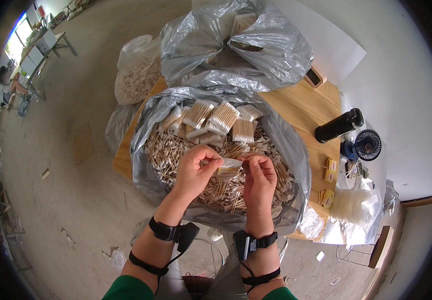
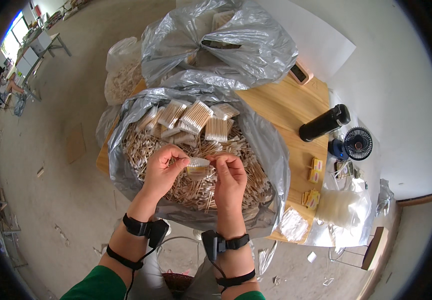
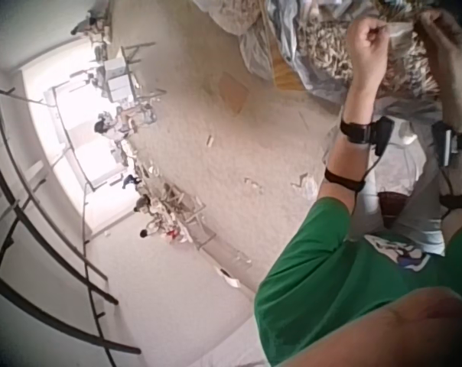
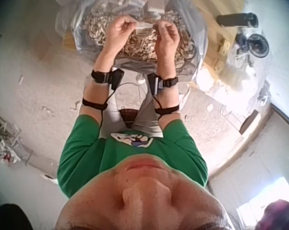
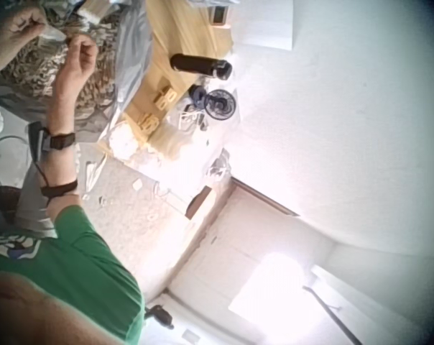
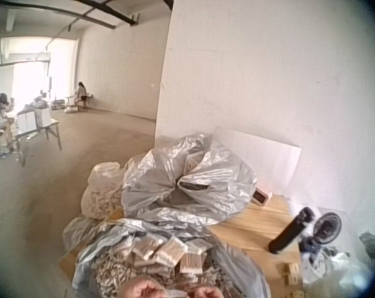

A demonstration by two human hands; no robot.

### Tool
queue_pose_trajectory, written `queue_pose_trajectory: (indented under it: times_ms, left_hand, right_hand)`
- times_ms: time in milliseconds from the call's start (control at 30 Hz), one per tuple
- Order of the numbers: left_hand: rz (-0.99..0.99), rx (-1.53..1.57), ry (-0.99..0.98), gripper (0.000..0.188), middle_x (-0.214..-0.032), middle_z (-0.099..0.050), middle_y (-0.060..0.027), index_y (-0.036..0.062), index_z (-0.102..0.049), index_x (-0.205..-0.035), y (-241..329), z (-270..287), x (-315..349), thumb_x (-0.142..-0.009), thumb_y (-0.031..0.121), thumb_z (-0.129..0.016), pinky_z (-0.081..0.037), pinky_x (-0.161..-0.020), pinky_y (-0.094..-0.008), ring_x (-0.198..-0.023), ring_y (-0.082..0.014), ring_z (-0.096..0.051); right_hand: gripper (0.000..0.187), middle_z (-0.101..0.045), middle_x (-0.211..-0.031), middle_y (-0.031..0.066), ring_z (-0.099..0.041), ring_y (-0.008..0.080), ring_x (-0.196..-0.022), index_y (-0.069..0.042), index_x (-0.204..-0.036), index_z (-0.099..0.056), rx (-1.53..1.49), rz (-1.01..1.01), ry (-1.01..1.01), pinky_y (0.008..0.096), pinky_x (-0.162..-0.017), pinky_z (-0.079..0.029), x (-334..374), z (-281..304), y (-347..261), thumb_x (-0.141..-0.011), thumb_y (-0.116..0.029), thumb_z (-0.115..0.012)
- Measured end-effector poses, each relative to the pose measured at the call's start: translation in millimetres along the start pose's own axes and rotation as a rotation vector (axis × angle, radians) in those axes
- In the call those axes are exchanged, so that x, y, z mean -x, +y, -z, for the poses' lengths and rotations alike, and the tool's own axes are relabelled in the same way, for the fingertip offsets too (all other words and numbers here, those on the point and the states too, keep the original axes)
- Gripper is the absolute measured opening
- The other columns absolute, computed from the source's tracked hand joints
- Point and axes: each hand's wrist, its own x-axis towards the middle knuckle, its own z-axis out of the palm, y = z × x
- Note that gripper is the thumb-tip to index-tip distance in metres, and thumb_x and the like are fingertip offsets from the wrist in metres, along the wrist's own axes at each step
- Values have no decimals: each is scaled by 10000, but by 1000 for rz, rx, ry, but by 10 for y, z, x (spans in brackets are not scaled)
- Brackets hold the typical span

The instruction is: The recorder is shown sorting and packaging small packets of cotton swabs from a large bag into smaller individual clear bags.

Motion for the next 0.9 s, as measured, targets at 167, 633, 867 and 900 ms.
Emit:
queue_pose_trajectory:
  times_ms: [167, 633, 867, 900]
  left_hand:
    - [-32, -25, -24, 72, -754, -580, -30, 14, -594, -762, 6, -18, 0, -766, -10, -662, -429, -639, -242, -687, -120, -534]
    - [9, -48, -64, 70, -754, -581, -24, 24, -594, -776, 29, -96, 22, -778, 7, -661, -427, -641, -242, -697, -111, -533]
    - [50, 4, -51, 68, -763, -576, -7, 24, -591, -784, -36, -8, 18, -787, 4, -656, -424, -635, -229, -698, -84, -522]
    - [56, 3, -46, 68, -767, -576, -7, 24, -592, -784, -42, -15, 18, -785, 1, -655, -423, -638, -228, -701, -83, -522]
  right_hand:
    - [47, -630, -937, 90, -584, 154, -912, 2, -913, -584, 242, 7, -75, 268, -849, -434, 26, 34, 43, -875, -26, -584]
    - [37, -638, -918, 98, -607, 182, -892, -9, -891, -593, -223, -77, 80, 305, -836, -468, -29, 154, 94, -876, -43, -586]
    - [53, -625, -953, 81, -582, 158, -916, -3, -907, -586, 66, -18, 22, 269, -857, -439, -11, 38, -36, -867, -35, -596]
    - [67, -624, -959, 79, -572, 149, -927, -2, -924, -589, 167, -64, -16, 259, -857, -430, 3, 14, -45, -862, -24, -600]
